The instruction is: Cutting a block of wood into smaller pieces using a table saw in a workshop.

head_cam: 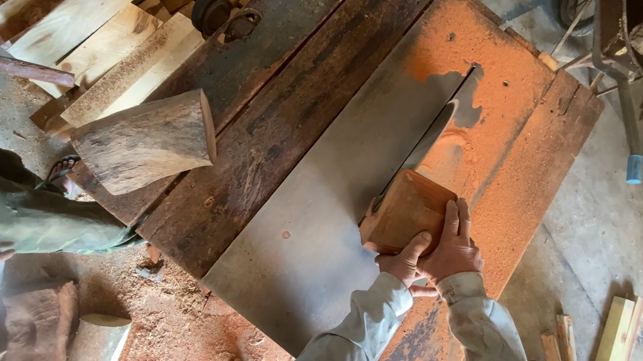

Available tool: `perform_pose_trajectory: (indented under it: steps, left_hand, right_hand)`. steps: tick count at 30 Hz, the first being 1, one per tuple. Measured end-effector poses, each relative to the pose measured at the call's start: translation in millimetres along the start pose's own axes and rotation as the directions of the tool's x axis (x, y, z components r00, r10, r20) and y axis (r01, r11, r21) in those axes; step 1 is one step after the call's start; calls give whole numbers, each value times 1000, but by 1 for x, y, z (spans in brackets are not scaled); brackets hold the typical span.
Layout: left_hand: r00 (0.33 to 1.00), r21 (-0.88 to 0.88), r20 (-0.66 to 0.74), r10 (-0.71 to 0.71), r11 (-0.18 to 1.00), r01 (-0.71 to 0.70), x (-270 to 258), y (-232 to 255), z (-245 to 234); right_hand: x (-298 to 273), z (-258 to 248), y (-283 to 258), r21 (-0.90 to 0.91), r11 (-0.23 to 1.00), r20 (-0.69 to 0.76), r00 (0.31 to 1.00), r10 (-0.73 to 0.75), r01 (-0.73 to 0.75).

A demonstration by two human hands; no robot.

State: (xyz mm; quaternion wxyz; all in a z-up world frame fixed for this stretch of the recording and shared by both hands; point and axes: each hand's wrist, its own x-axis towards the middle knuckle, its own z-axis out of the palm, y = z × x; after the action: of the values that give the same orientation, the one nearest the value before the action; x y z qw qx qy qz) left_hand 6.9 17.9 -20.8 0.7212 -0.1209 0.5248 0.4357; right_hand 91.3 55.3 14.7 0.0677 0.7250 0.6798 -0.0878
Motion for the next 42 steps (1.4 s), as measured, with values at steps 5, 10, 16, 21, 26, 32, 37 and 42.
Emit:
perform_pose_trajectory:
  steps: [5,10,16,21,26,32,37,42]
  left_hand:
    - [1000,-27,-3,9,1000,-9,-19,12,3]
    - [1000,-58,-1,0,998,0,-2,-2,3]
    - [998,-67,-41,52,996,-55,-45,19,6]
    - [992,-84,-40,118,989,-121,-77,34,5]
    - [998,-111,-9,61,992,-62,-40,21,11]
    - [999,-109,40,-22,994,26,8,-4,14]
    - [999,-77,25,-32,997,33,-2,3,17]
    - [997,-99,48,-54,993,58,0,2,18]
  right_hand:
    - [-2,-10,-7,0,1000,3,1000,12,-12]
    - [0,-13,-6,-38,999,31,999,27,-26]
    - [-3,-27,-14,-40,998,33,999,40,-39]
    - [-3,-22,-9,-83,996,-71,997,36,-42]
    - [4,-14,0,-120,992,-82,996,31,-41]
    - [4,-23,-3,-106,993,-68,997,35,-42]
    - [6,-28,-3,-79,997,-52,998,22,-26]
    - [10,-21,2,-116,991,-21,998,65,-67]
